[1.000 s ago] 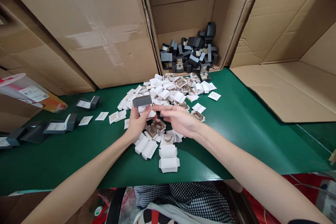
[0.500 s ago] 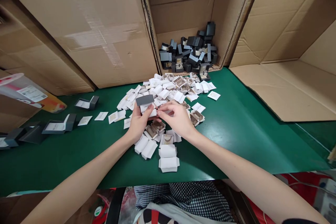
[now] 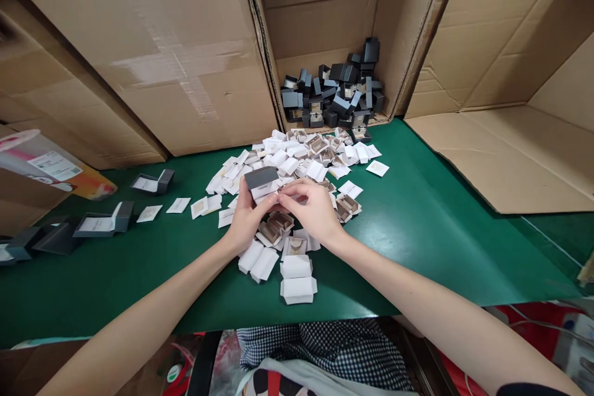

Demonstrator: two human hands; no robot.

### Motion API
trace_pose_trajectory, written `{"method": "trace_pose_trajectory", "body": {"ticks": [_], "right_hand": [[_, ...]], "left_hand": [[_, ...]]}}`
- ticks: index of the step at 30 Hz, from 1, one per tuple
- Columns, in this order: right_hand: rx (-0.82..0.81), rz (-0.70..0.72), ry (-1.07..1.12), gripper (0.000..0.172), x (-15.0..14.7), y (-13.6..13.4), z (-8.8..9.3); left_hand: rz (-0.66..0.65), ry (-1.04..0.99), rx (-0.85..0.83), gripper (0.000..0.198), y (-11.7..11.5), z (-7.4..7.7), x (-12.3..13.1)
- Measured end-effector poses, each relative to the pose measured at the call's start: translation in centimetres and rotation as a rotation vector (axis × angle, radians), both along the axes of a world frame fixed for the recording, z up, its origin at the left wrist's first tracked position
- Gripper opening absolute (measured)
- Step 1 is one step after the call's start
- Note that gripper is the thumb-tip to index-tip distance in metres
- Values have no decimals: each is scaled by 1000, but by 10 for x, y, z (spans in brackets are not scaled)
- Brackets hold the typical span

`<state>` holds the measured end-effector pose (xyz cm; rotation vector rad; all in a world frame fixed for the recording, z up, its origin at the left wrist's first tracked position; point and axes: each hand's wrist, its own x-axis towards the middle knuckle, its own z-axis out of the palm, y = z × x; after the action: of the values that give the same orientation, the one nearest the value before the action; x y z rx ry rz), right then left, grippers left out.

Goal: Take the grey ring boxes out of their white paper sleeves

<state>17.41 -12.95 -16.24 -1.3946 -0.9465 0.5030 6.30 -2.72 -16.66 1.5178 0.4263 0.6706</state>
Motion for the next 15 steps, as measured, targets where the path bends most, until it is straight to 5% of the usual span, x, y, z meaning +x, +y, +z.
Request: {"method": "trace_pose_trajectory", "body": {"ticks": [15], "right_hand": [[-3,-31,101,19,4,-2,2]], "left_hand": [[-125,-3,-169,47,-3,7,1]]}}
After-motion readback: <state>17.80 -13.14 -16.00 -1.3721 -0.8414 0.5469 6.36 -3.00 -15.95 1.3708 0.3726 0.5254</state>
